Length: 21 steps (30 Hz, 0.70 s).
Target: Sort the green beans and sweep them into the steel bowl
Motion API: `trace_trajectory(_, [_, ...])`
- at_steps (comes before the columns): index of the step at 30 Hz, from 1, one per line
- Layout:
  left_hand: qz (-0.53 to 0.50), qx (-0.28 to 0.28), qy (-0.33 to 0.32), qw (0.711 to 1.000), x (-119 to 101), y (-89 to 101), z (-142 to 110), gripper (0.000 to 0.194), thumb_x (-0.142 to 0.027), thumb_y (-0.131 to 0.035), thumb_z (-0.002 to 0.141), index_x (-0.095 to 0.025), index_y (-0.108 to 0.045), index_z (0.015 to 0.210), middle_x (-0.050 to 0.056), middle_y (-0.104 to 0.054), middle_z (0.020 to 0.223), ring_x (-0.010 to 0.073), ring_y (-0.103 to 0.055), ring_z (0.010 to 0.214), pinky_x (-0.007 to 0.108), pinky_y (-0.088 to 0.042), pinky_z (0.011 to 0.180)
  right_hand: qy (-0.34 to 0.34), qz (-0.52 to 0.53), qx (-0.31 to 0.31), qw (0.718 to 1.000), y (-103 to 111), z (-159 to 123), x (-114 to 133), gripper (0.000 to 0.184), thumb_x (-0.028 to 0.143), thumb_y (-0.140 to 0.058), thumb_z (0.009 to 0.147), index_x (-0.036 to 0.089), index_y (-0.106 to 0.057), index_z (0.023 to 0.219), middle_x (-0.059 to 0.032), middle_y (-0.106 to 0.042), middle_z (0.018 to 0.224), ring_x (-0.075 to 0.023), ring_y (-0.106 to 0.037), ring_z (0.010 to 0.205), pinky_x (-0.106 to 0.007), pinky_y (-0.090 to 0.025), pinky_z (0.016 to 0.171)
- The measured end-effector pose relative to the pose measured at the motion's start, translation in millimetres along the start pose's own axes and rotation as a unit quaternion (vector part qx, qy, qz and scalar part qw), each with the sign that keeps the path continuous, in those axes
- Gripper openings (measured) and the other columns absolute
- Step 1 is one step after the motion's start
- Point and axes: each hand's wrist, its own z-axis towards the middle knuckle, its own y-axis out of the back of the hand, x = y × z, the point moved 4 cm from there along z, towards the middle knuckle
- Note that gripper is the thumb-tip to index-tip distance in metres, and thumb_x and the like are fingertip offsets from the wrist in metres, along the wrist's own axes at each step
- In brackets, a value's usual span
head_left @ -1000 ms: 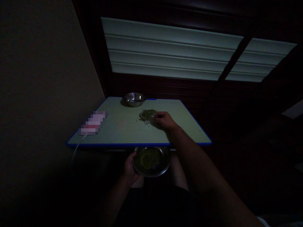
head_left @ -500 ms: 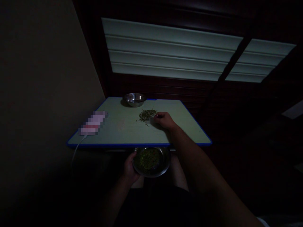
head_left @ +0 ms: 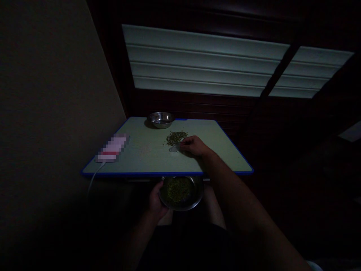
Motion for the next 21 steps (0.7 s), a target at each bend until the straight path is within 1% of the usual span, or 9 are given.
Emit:
trace_trajectory(5, [-0.007, -0.004, 0.005, 1.000, 0.6, 1.1, 0.8, 0.021, -0.024, -0.053, 0.080, -0.014, -0.071, 0.084, 0.007, -0.077, 0.079, 0.0240, -0.071, 0.077, 0.043, -0.053, 0.086, -0.001, -0.008, 0.056, 0.998, -1.1, -5.2, 7.8, 0.024, 0.035, -0.071, 0.060, 0.013, -0.063, 0.067, -0.0005, -0.059, 0.062, -0.0096, -0.048, 0.058, -0.024, -0.038, 0.057])
trace_trajectory(12, [-0.009, 0.002, 0.005, 1.000, 0.6, -2.2, -1.1, 0.023, -0.023, -0.052, 0.081, -0.013, -0.072, 0.084, 0.009, -0.076, 0.080, 0.0244, -0.071, 0.079, 0.043, -0.052, 0.089, -0.025, -0.033, 0.119, 0.992, -2.3, -24.3, 20.2, 0.019, 0.029, -0.069, 0.061, 0.012, -0.063, 0.070, 0.0003, -0.058, 0.062, -0.0086, -0.048, 0.056, -0.023, -0.038, 0.055])
trace_trajectory(17, [-0.002, 0.001, 0.002, 1.000, -0.1, -2.0, -1.7, 0.023, -0.023, -0.052, 0.081, -0.013, -0.072, 0.082, 0.008, -0.076, 0.077, 0.0233, -0.071, 0.075, 0.041, -0.054, 0.085, -0.029, -0.083, 0.166, 0.982, -6.0, -36.7, 28.2, 0.016, 0.023, -0.068, 0.063, 0.012, -0.065, 0.074, 0.0006, -0.060, 0.062, -0.0083, -0.050, 0.055, -0.022, -0.039, 0.055])
trace_trajectory(21, [-0.006, 0.002, 0.004, 1.000, 0.7, -1.2, 0.0, 0.023, -0.023, -0.051, 0.082, -0.013, -0.072, 0.082, 0.008, -0.076, 0.077, 0.0226, -0.071, 0.073, 0.039, -0.055, 0.080, -0.015, -0.094, 0.209, 0.973, -11.6, -46.8, 37.5, 0.013, 0.022, -0.067, 0.064, 0.013, -0.067, 0.074, 0.0008, -0.062, 0.064, -0.0089, -0.052, 0.057, -0.022, -0.040, 0.058])
